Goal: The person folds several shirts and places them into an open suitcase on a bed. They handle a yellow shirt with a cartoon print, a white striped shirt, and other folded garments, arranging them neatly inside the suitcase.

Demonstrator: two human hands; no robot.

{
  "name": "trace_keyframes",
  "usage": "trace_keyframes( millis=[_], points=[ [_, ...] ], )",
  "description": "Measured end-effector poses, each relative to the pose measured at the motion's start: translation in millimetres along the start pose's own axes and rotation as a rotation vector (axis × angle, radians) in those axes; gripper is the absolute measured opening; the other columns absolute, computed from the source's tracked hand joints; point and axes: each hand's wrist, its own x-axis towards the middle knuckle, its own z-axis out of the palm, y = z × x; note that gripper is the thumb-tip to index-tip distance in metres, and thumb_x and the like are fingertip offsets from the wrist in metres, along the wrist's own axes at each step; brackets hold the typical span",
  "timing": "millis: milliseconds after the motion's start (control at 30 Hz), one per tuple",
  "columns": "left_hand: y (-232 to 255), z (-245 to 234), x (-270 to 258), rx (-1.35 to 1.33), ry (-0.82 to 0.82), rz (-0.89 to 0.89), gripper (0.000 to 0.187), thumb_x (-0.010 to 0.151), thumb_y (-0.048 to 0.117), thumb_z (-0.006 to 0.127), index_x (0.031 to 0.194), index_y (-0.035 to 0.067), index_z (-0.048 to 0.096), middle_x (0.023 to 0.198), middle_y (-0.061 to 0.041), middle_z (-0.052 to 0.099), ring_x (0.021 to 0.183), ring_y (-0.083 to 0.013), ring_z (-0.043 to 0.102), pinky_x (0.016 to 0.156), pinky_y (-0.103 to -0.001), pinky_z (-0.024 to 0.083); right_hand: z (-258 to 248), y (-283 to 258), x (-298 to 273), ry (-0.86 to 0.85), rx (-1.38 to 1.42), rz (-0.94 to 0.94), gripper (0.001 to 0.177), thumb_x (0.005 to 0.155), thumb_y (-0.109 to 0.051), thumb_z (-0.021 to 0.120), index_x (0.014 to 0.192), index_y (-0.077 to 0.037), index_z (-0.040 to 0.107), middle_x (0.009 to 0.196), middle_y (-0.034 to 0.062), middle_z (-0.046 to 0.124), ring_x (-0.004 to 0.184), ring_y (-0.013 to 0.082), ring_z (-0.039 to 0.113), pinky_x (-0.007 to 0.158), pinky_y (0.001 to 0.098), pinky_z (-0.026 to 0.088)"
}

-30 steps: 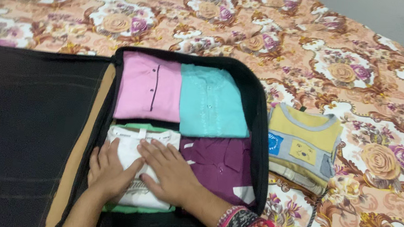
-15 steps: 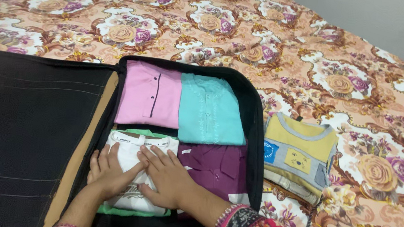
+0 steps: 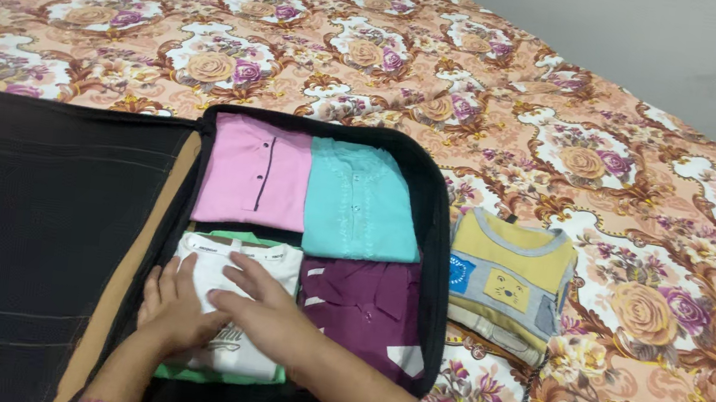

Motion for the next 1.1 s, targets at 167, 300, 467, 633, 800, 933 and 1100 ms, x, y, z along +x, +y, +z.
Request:
trace_keyframes(
  millis=[167, 300, 467, 633, 800, 933, 1100],
  points=[
    [7.1, -3.9, -13.8, -0.003, 0.004, -0.047, 0.126, 0.073, 0.081, 0.067, 0.161, 0.026, -0.005, 0.170, -0.006, -0.007, 0.157, -0.0299, -0.011, 0.124, -0.053, 0.012, 9.4, -16.4, -22.0, -0.017, -0.088, -0.047, 0.079, 0.089, -0.023, 0.065, 0.159, -0.008, 0.031, 0.160, 0.0189, 0.039, 0.142, 0.0321, 0.047, 0.113, 0.0396, 0.043],
    [24.4, -11.6, -39.6, -0.219, 0.452, 0.173, 0.107, 0.069, 0.052, 0.083, 0.155, 0.013, 0.031, 0.164, -0.018, 0.018, 0.152, -0.0380, 0.015, 0.118, -0.059, 0.021, -4.5, -7.4, -32.6, 0.032, -0.183, -0.057, 0.071, 0.092, -0.020, 0.066, 0.156, -0.008, 0.038, 0.158, 0.0193, 0.047, 0.147, 0.0281, 0.044, 0.113, 0.0385, 0.037],
    [82.7, -32.8, -44.2, -0.605, 0.491, 0.489, 0.058, 0.076, 0.014, 0.067, 0.133, 0.010, 0.059, 0.137, -0.014, 0.059, 0.133, -0.0321, 0.053, 0.111, -0.047, 0.040, -36.0, 5.7, -23.1, 0.092, 0.009, -0.202, 0.069, 0.090, -0.014, 0.066, 0.153, -0.007, 0.041, 0.154, 0.0152, 0.051, 0.146, 0.0239, 0.045, 0.114, 0.0383, 0.043],
    [155.7, -41.6, -30.1, -0.944, 0.179, 0.559, 0.045, 0.080, 0.003, 0.064, 0.124, 0.008, 0.065, 0.114, -0.011, 0.076, 0.111, -0.0227, 0.071, 0.093, -0.035, 0.053, -96.3, -28.4, -21.8, 0.184, 0.121, -0.209, 0.061, 0.091, -0.014, 0.066, 0.148, -0.006, 0.047, 0.143, 0.0124, 0.061, 0.134, 0.0243, 0.057, 0.109, 0.0393, 0.047],
    [225.3, -33.7, -9.8, -1.177, 0.023, 0.754, 0.040, 0.086, 0.006, 0.064, 0.126, 0.005, 0.065, 0.116, -0.010, 0.076, 0.107, -0.0167, 0.072, 0.090, -0.029, 0.056, -156.3, -94.9, -57.7, 0.337, 0.013, -0.154, 0.060, 0.092, -0.028, 0.057, 0.149, -0.012, 0.050, 0.134, 0.0046, 0.069, 0.128, 0.0180, 0.060, 0.108, 0.0375, 0.042],
    [271.6, -23.9, -6.2, -1.297, -0.153, 0.612, 0.041, 0.088, 0.006, 0.064, 0.129, 0.006, 0.064, 0.117, -0.011, 0.075, 0.103, -0.0197, 0.070, 0.086, -0.033, 0.055, -177.1, -128.6, -84.6, 0.453, -0.059, -0.108, 0.057, 0.092, -0.030, 0.057, 0.147, -0.014, 0.049, 0.133, 0.0050, 0.073, 0.130, 0.0160, 0.062, 0.111, 0.0374, 0.042],
    [311.9, -30.3, -22.5, -1.315, -0.184, 0.673, 0.040, 0.088, 0.005, 0.063, 0.128, 0.004, 0.067, 0.118, -0.012, 0.077, 0.105, -0.0165, 0.072, 0.092, -0.029, 0.056, -201.8, -146.2, -110.7, 0.544, -0.090, -0.080, 0.055, 0.092, -0.030, 0.055, 0.145, -0.016, 0.055, 0.130, 0.0050, 0.076, 0.129, 0.0149, 0.063, 0.110, 0.0359, 0.043]
  ],
)
